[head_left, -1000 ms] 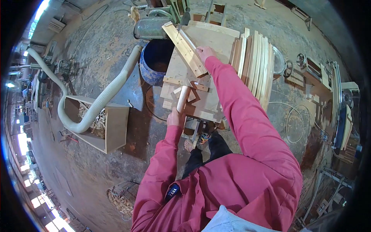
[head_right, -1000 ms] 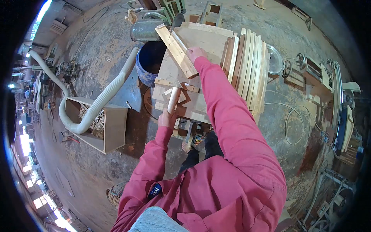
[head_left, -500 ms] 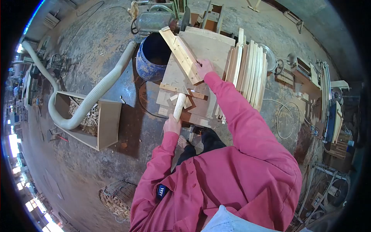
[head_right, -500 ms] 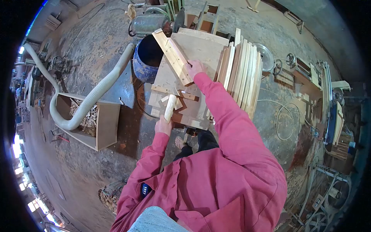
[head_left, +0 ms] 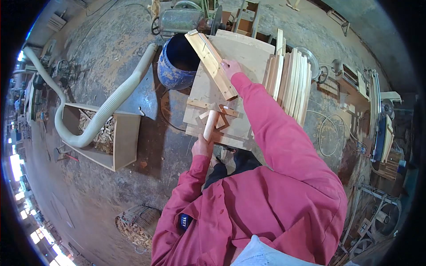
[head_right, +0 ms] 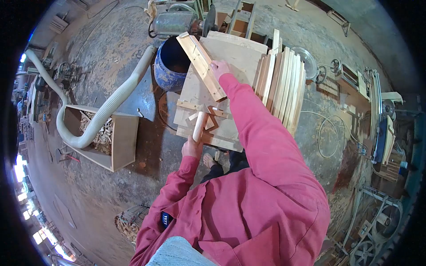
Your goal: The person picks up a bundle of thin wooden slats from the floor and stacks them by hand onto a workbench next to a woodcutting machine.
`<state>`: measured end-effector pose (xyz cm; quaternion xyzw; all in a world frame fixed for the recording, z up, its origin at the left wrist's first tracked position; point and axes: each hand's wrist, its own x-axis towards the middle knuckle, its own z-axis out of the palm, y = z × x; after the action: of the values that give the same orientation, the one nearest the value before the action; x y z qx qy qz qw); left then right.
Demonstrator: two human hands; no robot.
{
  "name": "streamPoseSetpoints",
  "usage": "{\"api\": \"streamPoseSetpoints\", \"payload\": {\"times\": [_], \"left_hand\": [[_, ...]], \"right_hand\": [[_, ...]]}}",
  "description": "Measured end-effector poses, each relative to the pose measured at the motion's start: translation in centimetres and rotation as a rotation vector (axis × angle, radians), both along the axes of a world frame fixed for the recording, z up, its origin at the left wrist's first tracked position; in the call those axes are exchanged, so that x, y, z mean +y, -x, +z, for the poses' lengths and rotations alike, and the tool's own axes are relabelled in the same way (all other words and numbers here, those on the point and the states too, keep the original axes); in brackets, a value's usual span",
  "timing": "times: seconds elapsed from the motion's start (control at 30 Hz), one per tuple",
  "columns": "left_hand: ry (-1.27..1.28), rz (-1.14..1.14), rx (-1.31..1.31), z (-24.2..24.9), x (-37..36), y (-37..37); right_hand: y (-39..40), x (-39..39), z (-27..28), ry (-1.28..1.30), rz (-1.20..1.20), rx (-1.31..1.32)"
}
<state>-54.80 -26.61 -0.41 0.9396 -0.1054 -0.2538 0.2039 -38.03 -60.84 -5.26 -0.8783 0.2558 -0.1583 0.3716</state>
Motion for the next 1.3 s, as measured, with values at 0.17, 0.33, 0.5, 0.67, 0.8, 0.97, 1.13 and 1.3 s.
{"api": "streamPoseSetpoints", "payload": {"times": [0.17, 0.33, 0.5, 0.67, 0.8, 0.97, 1.13, 1.3], "left_hand": [[-0.003, -0.002, -0.033, -0.3, -1.4, -0.9], [-0.021, -0.002, -0.069, -0.8, -4.0, -2.7], [0.017, -0.01, -0.082, -0.4, -7.4, -5.1], [0.059, 0.03, -0.117, -0.4, -9.3, -6.4], [0.052, 0.029, -0.13, -0.7, -9.5, -6.5], [0.072, 0.015, -0.094, -0.3, -8.0, -5.4], [0.04, -0.02, -0.097, -0.1, -5.2, -3.5], [0.035, -0.012, -0.07, 0.3, -2.7, -1.6]], "right_hand": [[-0.9, -1.4, -0.2, 0.042, 0.03, -0.03], [-2.8, -3.9, 0.2, -0.002, 0.031, -0.039], [-5.3, -7.3, 0.3, -0.075, 0.039, -0.056], [-7.3, -9.7, 0.0, -0.108, 0.053, -0.09], [-7.1, -11.1, -0.8, -0.05, 0.005, -0.099], [-3.5, -9.6, 0.6, -0.101, -0.179, -0.007], [2.7, -3.6, 3.6, -0.039, -0.077, -0.121], [4.2, -1.1, 2.5, 0.034, -0.056, 0.031]]}}
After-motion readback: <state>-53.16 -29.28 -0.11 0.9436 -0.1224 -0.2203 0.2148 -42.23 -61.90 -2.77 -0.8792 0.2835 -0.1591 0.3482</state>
